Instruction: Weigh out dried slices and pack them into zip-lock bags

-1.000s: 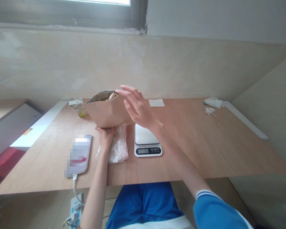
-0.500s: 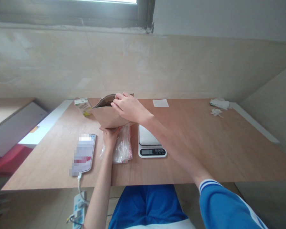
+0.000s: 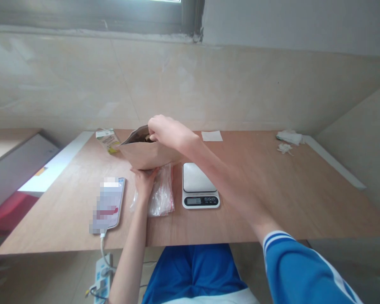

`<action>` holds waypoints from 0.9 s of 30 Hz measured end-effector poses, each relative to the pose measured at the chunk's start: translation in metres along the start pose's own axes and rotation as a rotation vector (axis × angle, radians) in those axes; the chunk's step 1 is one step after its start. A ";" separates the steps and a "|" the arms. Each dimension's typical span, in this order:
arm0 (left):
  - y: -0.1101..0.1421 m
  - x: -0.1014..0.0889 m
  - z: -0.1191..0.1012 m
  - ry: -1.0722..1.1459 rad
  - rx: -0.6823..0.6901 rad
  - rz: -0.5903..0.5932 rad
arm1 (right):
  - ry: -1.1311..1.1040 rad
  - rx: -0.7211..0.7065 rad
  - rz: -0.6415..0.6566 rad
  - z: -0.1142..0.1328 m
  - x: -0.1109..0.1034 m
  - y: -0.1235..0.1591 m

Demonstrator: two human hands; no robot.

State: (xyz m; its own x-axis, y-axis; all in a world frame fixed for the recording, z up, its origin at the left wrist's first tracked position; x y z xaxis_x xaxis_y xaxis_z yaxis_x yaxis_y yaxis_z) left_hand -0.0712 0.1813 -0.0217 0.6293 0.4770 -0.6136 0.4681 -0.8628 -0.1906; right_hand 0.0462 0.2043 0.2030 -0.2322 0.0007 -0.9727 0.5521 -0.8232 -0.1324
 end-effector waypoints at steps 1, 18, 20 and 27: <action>0.000 0.000 0.000 0.001 0.003 -0.007 | -0.062 -0.023 -0.085 -0.002 -0.009 0.005; 0.000 -0.001 0.000 -0.014 -0.021 -0.010 | -0.694 0.539 -0.231 -0.171 0.147 0.141; 0.000 -0.001 0.000 -0.007 -0.013 -0.009 | -0.572 0.532 -0.328 -0.171 0.126 0.138; -0.004 0.001 0.002 -0.060 0.033 -0.005 | -0.649 0.063 -0.571 -0.104 -0.002 0.108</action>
State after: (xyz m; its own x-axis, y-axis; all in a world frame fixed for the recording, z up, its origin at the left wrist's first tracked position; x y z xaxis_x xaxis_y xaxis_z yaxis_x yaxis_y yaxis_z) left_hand -0.0737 0.1846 -0.0228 0.5880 0.4712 -0.6574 0.4498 -0.8660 -0.2184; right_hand 0.1899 0.1741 0.1711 -0.8822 0.1149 -0.4566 0.1709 -0.8255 -0.5379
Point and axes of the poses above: each hand's wrist, its own y-axis away from the middle knuckle, its own x-axis out of the palm, z = x × y, the point moved 10 cm from there along -y, towards the middle knuckle, and after that the axes turned 7 degrees about x, right-handed, at the moved point
